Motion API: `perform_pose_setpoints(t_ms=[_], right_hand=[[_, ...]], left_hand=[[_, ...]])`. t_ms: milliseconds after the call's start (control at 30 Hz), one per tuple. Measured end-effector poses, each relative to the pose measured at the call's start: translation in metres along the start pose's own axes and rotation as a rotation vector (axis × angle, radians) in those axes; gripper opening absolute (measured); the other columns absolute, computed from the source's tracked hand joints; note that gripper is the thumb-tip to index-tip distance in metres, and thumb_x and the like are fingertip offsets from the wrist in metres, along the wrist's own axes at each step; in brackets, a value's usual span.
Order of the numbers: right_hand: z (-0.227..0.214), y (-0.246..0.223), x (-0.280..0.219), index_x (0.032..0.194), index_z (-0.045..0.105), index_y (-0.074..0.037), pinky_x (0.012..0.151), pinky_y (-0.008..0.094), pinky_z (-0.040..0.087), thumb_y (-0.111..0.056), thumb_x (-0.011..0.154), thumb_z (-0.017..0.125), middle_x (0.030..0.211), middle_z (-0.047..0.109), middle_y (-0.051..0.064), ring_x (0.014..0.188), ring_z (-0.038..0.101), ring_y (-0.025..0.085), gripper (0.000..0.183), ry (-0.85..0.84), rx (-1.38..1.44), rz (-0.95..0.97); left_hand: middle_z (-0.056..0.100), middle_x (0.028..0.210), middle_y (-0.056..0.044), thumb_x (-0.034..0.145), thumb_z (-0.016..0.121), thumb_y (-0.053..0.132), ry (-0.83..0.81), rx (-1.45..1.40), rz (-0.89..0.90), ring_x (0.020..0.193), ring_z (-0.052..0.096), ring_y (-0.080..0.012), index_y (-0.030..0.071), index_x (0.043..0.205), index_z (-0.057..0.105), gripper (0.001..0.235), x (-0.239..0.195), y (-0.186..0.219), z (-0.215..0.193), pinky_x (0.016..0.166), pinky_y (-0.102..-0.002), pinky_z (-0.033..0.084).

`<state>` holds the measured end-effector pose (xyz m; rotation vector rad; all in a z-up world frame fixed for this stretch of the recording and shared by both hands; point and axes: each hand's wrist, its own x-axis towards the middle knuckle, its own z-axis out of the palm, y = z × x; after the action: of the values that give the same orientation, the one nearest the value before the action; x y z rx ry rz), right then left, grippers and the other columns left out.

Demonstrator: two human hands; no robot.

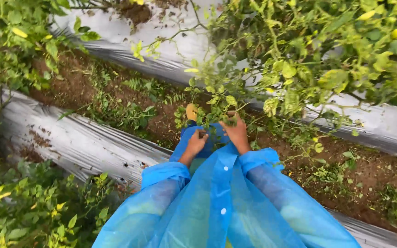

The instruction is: The person picks green chili peppers from plants in a greenhouse. They use both hands to locate and pluck the peppers from the branches, moving along the row of plants.

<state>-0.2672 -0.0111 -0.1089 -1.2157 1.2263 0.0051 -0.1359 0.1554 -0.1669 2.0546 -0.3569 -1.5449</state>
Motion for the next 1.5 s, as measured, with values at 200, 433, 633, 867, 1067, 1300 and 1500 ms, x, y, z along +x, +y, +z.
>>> perform_pose_setpoints(t_ms=[200, 433, 633, 867, 1067, 1300, 1500], right_hand=[[0.018, 0.041, 0.034, 0.148, 0.047, 0.002, 0.068, 0.036, 0.073, -0.034, 0.107, 0.071, 0.112, 0.072, 0.022, 0.082, 0.078, 0.025, 0.059, 0.025, 0.059, 0.105], [0.029, 0.102, 0.074, 0.151, 0.058, -0.006, 0.115, 0.037, 0.051, -0.035, 0.110, 0.065, 0.132, 0.064, 0.011, 0.125, 0.065, 0.017, 0.050, 0.048, 0.105, -0.241], [0.013, 0.083, 0.081, 0.161, 0.043, -0.036, 0.097, 0.043, 0.058, -0.045, 0.113, 0.047, 0.108, 0.074, 0.013, 0.091, 0.072, 0.025, 0.049, -0.196, 0.351, 0.462], [0.022, 0.029, 0.039, 0.076, 0.071, -0.004, 0.068, 0.044, 0.064, -0.043, 0.102, 0.060, 0.065, 0.072, 0.016, 0.059, 0.074, 0.022, 0.047, 0.072, -0.021, 0.277], [0.048, 0.062, 0.023, 0.117, 0.065, 0.002, 0.061, 0.043, 0.066, -0.035, 0.099, 0.066, 0.058, 0.071, 0.014, 0.054, 0.074, 0.022, 0.042, 0.297, 0.161, 0.211], [0.070, 0.036, -0.027, 0.151, 0.049, 0.013, 0.060, 0.042, 0.066, -0.019, 0.108, 0.052, 0.135, 0.063, 0.036, 0.056, 0.070, 0.018, 0.054, 0.403, 0.199, 0.117], [0.068, 0.003, -0.064, 0.148, 0.053, 0.013, 0.120, 0.059, 0.048, -0.012, 0.111, 0.051, 0.147, 0.056, 0.034, 0.140, 0.053, 0.046, 0.045, 0.519, 0.081, 0.100]], left_hand=[[0.071, 0.117, -0.017, 0.111, 0.051, 0.020, 0.121, -0.046, 0.008, 0.099, 0.073, -0.0233, 0.001, 0.133, 0.060, 0.031, 0.000, -0.011, -0.016, 0.106, -0.056, 0.047], [0.071, 0.112, -0.012, 0.110, 0.052, 0.028, 0.121, 0.003, -0.011, 0.099, 0.073, -0.0218, 0.007, 0.130, 0.061, 0.031, 0.028, -0.035, -0.039, 0.092, -0.048, 0.059], [0.066, 0.131, -0.023, 0.111, 0.047, 0.039, 0.133, 0.060, -0.084, 0.127, 0.064, -0.0384, 0.004, 0.145, 0.055, 0.049, 0.047, -0.011, -0.060, 0.106, -0.059, 0.053], [0.034, 0.163, -0.028, 0.116, 0.037, 0.042, 0.051, -0.020, -0.123, 0.153, 0.033, -0.0415, -0.003, 0.162, 0.026, 0.066, 0.081, 0.018, -0.082, 0.128, -0.060, 0.031], [0.037, 0.158, -0.029, 0.116, 0.033, 0.043, -0.147, -0.124, -0.233, 0.150, 0.037, -0.0416, -0.007, 0.160, 0.027, 0.067, 0.065, 0.058, -0.098, 0.125, -0.059, 0.037], [0.042, 0.151, -0.029, 0.119, 0.026, 0.033, -0.364, -0.274, -0.244, 0.140, 0.053, -0.0394, -0.008, 0.160, 0.025, 0.057, 0.073, 0.080, -0.108, 0.121, -0.059, 0.048], [0.058, 0.116, -0.023, 0.117, 0.031, 0.016, -0.294, -0.345, -0.454, 0.112, 0.070, -0.0360, 0.000, 0.163, 0.026, 0.049, 0.140, 0.046, -0.104, 0.108, -0.054, 0.063]])
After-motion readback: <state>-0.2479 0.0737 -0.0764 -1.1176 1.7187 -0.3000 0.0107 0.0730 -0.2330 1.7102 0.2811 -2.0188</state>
